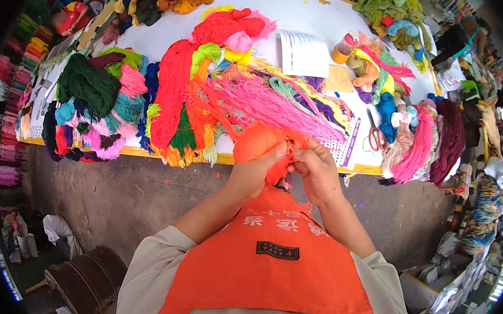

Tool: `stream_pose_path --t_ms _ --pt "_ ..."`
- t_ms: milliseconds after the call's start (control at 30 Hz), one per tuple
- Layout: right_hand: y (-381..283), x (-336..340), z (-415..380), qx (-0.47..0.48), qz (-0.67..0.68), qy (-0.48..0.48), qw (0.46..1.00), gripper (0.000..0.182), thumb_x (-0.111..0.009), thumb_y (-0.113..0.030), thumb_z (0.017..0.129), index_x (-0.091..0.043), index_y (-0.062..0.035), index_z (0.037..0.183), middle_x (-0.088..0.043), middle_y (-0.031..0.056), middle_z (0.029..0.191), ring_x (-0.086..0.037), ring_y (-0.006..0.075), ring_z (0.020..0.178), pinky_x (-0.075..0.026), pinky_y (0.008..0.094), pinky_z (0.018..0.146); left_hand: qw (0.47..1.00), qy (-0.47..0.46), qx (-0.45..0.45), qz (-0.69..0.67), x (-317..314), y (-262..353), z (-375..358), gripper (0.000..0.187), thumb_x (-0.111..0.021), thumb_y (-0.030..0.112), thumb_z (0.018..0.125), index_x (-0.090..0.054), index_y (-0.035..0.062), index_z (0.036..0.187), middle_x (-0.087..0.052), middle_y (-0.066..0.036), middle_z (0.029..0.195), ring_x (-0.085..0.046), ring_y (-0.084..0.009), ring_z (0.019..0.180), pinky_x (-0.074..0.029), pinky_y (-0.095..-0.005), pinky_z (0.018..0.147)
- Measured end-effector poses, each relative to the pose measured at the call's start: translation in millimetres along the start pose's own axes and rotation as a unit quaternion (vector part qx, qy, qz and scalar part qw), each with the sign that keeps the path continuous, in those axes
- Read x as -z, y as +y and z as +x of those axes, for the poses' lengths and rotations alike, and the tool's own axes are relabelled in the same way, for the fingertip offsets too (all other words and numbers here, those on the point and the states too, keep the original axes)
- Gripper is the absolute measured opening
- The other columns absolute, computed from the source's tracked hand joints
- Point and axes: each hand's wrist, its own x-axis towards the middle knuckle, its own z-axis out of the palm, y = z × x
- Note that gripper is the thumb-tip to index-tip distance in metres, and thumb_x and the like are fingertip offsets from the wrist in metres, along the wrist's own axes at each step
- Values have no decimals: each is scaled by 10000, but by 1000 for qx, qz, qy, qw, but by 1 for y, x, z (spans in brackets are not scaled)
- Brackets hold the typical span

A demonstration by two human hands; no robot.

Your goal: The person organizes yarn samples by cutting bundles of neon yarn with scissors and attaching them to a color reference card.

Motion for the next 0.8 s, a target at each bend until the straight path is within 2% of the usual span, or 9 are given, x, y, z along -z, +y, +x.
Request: stream_pose_path --t_ms 133,200,233,300,333,400,433,667,800 --pt "-7 -4 -2 -17 26 9 999 165 -571 -69 856 -617 -37 1011 -624 9 815 -536 68 634 -475 221 622 1000 10 6 -11 -3 3 -1 355 -608 79 921 -510 26 1258 -615 -114 1163 -627 -214 1029 -535 -363 861" --pt "-5 0 -1 -16 30 1 999 166 -574 -73 862 -616 -37 1018 -626 10 820 -541 67 640 -476 221 622 1000 -2 -5 -17 -8 7 -2 296 -600 161 941 -552 28 1200 -641 -88 1009 -654 -180 733 -562 -335 474" --pt "-4 1 0 -15 33 -7 999 167 -577 -76 868 -614 -37 1025 -629 11 826 -546 66 645 -477 220 622 1000 -3 -5 -16 -7 7 -1 296 -600 161 941 -552 28 1200 -641 -88 1009 -654 -180 733 -562 -335 474" --pt "-1 1 -1 -4 14 -7 1000 166 -583 -75 878 -615 -34 1036 -634 13 840 -551 62 658 -476 217 624 998 1 33 -51 -4 8 -2 353 -599 88 928 -507 16 1261 -608 -116 1177 -623 -217 1047 -526 -370 884" --pt "0 0 -1 8 -5 -7 1000 165 -590 -74 888 -616 -32 1046 -640 14 854 -557 57 671 -474 214 627 998 1 33 -51 -5 8 -3 353 -599 88 928 -507 16 1261 -608 -116 1177 -623 -217 1047 -526 -370 884" --pt "0 -5 -3 28 -52 -8 998 163 -595 -69 896 -613 -30 1053 -643 15 870 -561 54 685 -471 211 630 1000 6 1 -19 -8 6 -3 305 -601 160 939 -549 23 1207 -636 -95 1018 -662 -195 738 -558 -346 446" --pt "0 -7 -4 47 -98 -7 994 161 -601 -64 903 -610 -28 1060 -647 16 885 -565 51 699 -467 209 634 1000 3 3 -18 -8 6 -4 305 -601 160 939 -549 23 1207 -636 -95 1018 -662 -195 738 -558 -346 446" --pt "8 2 -4 21 -10 -45 999 159 -580 -104 931 -593 -50 1080 -589 -20 802 -516 45 662 -457 213 638 998 6 -57 25 -6 6 -7 272 -577 113 946 -568 -9 1190 -645 -101 1071 -643 -168 886 -551 -308 745" --pt "-6 5 -26 -38 -171 -111 978 173 -543 -236 981 -590 -70 1001 -560 -20 800 -523 45 704 -468 224 620 992 -40 -85 84 1 26 -6 317 -489 152 983 -557 -61 1208 -633 -136 1160 -638 -197 981 -514 -349 883"
